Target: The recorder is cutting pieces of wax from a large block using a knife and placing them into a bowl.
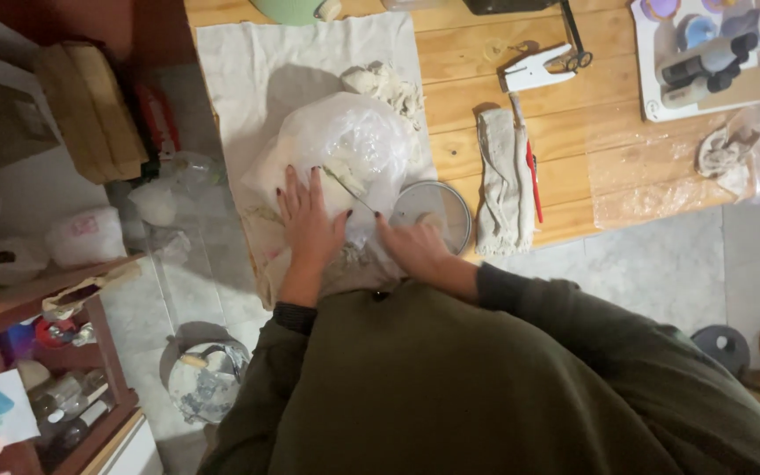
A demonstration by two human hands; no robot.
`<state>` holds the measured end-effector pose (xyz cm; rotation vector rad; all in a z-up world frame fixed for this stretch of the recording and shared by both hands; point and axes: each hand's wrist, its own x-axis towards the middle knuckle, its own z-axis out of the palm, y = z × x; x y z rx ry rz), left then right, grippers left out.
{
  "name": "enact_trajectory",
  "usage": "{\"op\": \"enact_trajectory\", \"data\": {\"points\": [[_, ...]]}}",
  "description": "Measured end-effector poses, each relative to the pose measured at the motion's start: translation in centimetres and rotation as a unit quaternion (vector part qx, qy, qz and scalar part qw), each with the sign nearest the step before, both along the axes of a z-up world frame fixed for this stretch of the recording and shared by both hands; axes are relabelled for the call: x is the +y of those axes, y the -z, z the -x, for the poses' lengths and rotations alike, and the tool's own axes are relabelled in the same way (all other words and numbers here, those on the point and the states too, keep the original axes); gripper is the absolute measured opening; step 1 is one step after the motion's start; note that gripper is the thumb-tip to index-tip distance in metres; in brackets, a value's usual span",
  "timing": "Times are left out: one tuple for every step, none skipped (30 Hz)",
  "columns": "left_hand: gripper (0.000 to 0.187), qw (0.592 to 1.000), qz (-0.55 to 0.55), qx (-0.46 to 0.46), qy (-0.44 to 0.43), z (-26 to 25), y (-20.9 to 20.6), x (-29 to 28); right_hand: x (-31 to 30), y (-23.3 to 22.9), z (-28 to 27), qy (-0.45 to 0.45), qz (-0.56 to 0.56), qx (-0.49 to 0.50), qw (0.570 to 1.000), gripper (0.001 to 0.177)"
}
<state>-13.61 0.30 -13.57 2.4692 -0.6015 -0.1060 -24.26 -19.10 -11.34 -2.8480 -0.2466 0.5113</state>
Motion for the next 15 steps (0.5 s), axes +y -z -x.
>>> {"op": "enact_trajectory", "data": {"points": [[0.097, 1.000, -0.001, 0.004, 0.006, 0.0, 0.2, 0.1, -0.2, 0.3, 0.1, -0.004, 0.008, 0.025, 1.000, 0.067], [0.098, 1.000, -0.002, 0.008, 0.013, 0.1, 0.4, 0.1, -0.4, 0.6, 0.2, -0.007, 0.017, 0.050, 0.999, 0.070], [0.098, 1.000, -0.003, 0.007, 0.014, 0.0, 0.5, 0.3, -0.4, 1.5, 0.1, -0.006, 0.015, 0.050, 0.999, 0.070], [0.097, 1.000, -0.013, 0.001, 0.016, -0.1, 0.6, 0.4, -0.5, 2.4, 0.0, -0.009, 0.005, 0.022, 1.000, 0.072], [0.096, 1.000, -0.020, -0.001, 0.021, -0.1, 0.8, 0.3, -0.6, 3.3, 0.2, -0.009, -0.003, -0.002, 1.000, 0.074], [0.096, 0.999, -0.020, 0.001, 0.027, 0.0, 0.8, 0.1, -0.6, 2.6, 0.7, -0.004, -0.003, 0.001, 1.000, 0.074], [0.098, 1.000, -0.020, 0.005, 0.019, -0.1, 0.6, 0.0, -0.5, 1.9, 0.6, 0.000, 0.002, 0.013, 1.000, 0.074], [0.099, 1.000, -0.020, 0.008, 0.012, -0.3, 0.4, 0.0, -0.4, 1.2, 0.6, 0.003, 0.006, 0.024, 1.000, 0.073], [0.099, 1.000, -0.020, 0.006, 0.009, -0.3, 0.4, 0.0, -0.6, 1.6, 0.2, 0.000, 0.007, 0.023, 1.000, 0.073], [0.098, 1.000, -0.021, 0.004, 0.014, -0.3, 0.5, 0.1, -0.7, 2.0, -0.3, 0.001, 0.015, 0.039, 0.999, 0.073], [0.098, 0.999, -0.024, 0.003, 0.024, -0.1, 0.5, 0.2, -0.7, 2.4, -0.3, 0.008, 0.021, 0.057, 0.998, 0.073], [0.098, 0.999, -0.025, 0.004, 0.026, 0.0, 0.7, 0.3, -0.7, 2.5, 0.0, 0.009, 0.020, 0.058, 0.998, 0.073], [0.097, 0.999, -0.020, -0.007, 0.026, 0.0, 0.7, 0.4, -0.7, 2.6, 0.2, 0.007, 0.000, 0.024, 1.000, 0.070], [0.097, 0.999, -0.014, -0.019, 0.026, -0.1, 0.8, 0.5, -0.7, 2.6, 0.4, 0.005, -0.020, -0.011, 1.000, 0.067], [0.097, 0.999, -0.011, -0.022, 0.027, -0.3, 0.6, 0.3, -1.5, 2.7, 0.6, 0.006, -0.016, -0.014, 1.000, 0.067]]}}
